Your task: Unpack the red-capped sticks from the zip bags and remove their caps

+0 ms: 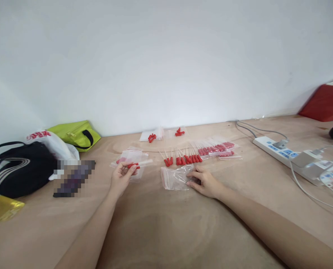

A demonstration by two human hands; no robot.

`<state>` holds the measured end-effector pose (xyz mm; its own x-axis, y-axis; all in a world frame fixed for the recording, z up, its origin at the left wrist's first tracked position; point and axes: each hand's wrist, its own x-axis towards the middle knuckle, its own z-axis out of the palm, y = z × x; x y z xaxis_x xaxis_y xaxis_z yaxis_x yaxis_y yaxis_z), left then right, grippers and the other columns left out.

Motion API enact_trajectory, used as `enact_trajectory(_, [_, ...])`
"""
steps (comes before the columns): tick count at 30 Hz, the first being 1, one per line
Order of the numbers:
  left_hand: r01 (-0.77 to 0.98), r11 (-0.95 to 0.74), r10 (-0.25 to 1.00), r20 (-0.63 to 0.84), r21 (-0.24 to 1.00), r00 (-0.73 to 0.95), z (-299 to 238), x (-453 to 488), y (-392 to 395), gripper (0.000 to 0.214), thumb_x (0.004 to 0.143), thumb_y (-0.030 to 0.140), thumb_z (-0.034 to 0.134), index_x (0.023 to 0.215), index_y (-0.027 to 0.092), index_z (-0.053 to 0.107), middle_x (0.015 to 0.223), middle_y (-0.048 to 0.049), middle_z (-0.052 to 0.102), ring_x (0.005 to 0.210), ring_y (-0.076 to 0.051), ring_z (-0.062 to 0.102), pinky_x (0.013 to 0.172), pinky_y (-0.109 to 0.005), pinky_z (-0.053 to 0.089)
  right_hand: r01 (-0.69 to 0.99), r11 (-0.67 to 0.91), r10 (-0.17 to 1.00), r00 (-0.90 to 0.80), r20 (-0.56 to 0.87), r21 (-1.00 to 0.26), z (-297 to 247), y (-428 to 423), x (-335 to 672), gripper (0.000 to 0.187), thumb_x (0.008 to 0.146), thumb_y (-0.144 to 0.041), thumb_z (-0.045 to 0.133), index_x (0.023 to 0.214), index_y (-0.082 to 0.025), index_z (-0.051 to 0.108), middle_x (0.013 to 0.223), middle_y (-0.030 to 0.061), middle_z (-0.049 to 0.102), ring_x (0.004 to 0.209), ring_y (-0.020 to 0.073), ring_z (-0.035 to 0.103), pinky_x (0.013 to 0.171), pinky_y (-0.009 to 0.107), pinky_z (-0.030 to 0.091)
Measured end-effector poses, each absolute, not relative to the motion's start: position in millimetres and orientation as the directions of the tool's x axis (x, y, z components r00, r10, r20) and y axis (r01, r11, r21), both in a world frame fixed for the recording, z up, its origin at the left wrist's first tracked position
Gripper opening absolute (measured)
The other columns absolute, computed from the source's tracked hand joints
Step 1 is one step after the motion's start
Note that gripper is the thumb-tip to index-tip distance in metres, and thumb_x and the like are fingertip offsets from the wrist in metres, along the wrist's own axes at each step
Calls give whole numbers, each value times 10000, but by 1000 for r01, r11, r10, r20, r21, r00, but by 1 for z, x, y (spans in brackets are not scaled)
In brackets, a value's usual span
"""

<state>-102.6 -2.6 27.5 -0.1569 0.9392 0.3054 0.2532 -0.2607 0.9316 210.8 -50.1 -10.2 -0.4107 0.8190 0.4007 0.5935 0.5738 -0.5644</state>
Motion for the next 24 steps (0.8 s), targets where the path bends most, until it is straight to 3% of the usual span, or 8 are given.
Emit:
enact_trajectory(2, [322,-310,864,406,895,-296,25,-99,0,342,611,433,657,771,162,524,741,-20,626,595,-131,607,564,-279,519,599,569,822,-415,390,-563,-10,-50,211,227,795,-317,544,966,-176,596,847,55,522,700,130,535,639,270,470])
enact_trajectory(4, [497,-365,802,537,787,-261,22,-89,0,255,681,388,608,786,164,548,758,-27,623,612,-130,604,582,-270,509,605,569,822,-420,385,-557,-11,-50,211,230,798,-322,540,965,-175,596,848,57,525,700,131,533,646,276,470])
enact_trajectory(6, [678,-437,760,645,591,-72,18,-77,0,158,745,322,549,793,174,578,770,-35,623,664,-143,602,625,-273,498,605,575,818,-422,390,-551,-11,-50,211,226,798,-321,539,966,-180,594,853,56,530,700,132,533,653,279,469])
enact_trajectory(8, [778,-496,741,655,386,148,12,-65,3,118,783,245,490,785,189,594,758,-36,616,694,-154,596,655,-279,484,602,582,813,-425,398,-547,-11,-50,211,222,797,-319,540,966,-184,593,856,54,532,700,131,537,657,281,470])
enact_trajectory(11, [806,-538,745,587,249,316,5,-49,10,111,781,198,483,779,200,594,754,-32,599,707,-162,585,650,-277,473,597,583,812,-425,400,-551,-12,-50,211,222,798,-318,539,968,-185,591,860,54,533,701,130,540,650,275,470])
enact_trajectory(14, [766,-574,755,549,289,359,3,-40,15,108,773,247,517,836,190,583,818,-39,586,756,-168,575,684,-294,477,595,579,815,-420,398,-558,-11,-50,210,220,798,-318,540,965,-186,592,860,55,533,692,127,536,635,268,469])
enact_trajectory(21, [627,-587,807,426,511,409,6,-34,22,171,779,252,488,905,177,577,956,-56,607,907,-177,574,823,-344,461,597,577,817,-429,385,-558,-11,-50,210,222,799,-312,537,969,-179,592,835,51,519,692,130,531,638,269,463])
enact_trajectory(24, [614,-558,829,412,558,379,3,-30,29,220,776,277,501,958,171,567,974,-66,615,892,-178,592,802,-335,479,601,571,821,-428,378,-560,-10,-50,209,226,800,-309,536,972,-172,590,840,52,514,693,128,528,654,275,464])
